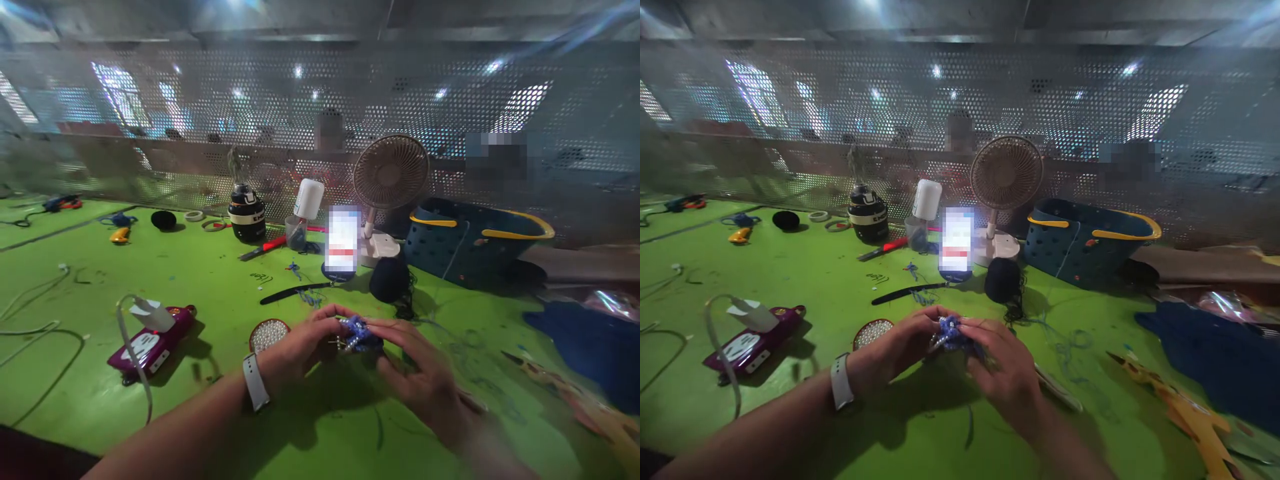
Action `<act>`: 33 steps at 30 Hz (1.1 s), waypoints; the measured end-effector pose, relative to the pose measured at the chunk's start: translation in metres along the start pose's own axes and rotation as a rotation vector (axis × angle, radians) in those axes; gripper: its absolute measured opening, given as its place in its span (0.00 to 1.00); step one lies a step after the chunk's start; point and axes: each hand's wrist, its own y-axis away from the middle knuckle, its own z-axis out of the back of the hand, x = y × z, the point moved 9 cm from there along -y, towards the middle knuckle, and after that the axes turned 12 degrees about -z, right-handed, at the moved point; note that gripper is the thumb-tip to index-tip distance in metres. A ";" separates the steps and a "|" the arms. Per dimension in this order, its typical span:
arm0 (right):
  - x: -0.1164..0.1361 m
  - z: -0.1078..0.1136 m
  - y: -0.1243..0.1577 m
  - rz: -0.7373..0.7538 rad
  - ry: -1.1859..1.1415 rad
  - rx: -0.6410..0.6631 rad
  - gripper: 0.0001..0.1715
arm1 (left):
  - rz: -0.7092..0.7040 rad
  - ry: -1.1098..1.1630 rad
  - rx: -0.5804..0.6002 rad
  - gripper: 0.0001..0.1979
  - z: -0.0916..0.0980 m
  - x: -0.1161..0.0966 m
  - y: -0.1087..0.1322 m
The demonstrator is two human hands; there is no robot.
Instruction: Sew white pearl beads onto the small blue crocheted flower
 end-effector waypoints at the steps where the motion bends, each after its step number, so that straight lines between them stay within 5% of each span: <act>1: 0.001 -0.001 0.000 0.003 -0.003 0.027 0.24 | 0.008 -0.021 -0.018 0.12 0.001 0.000 0.001; 4: -0.004 -0.005 0.001 -0.042 -0.011 0.092 0.23 | 0.010 -0.129 -0.038 0.12 0.000 0.000 0.003; 10: -0.015 -0.003 -0.001 -0.146 -0.029 0.012 0.12 | -0.125 -0.334 -0.058 0.11 0.006 -0.007 0.001; 20: -0.018 -0.002 -0.001 -0.137 -0.087 0.009 0.16 | -0.072 -0.308 0.004 0.12 0.003 -0.001 0.002; 33: -0.032 -0.006 -0.001 -0.328 -0.259 0.060 0.12 | -0.107 -0.356 -0.112 0.07 0.009 -0.006 0.002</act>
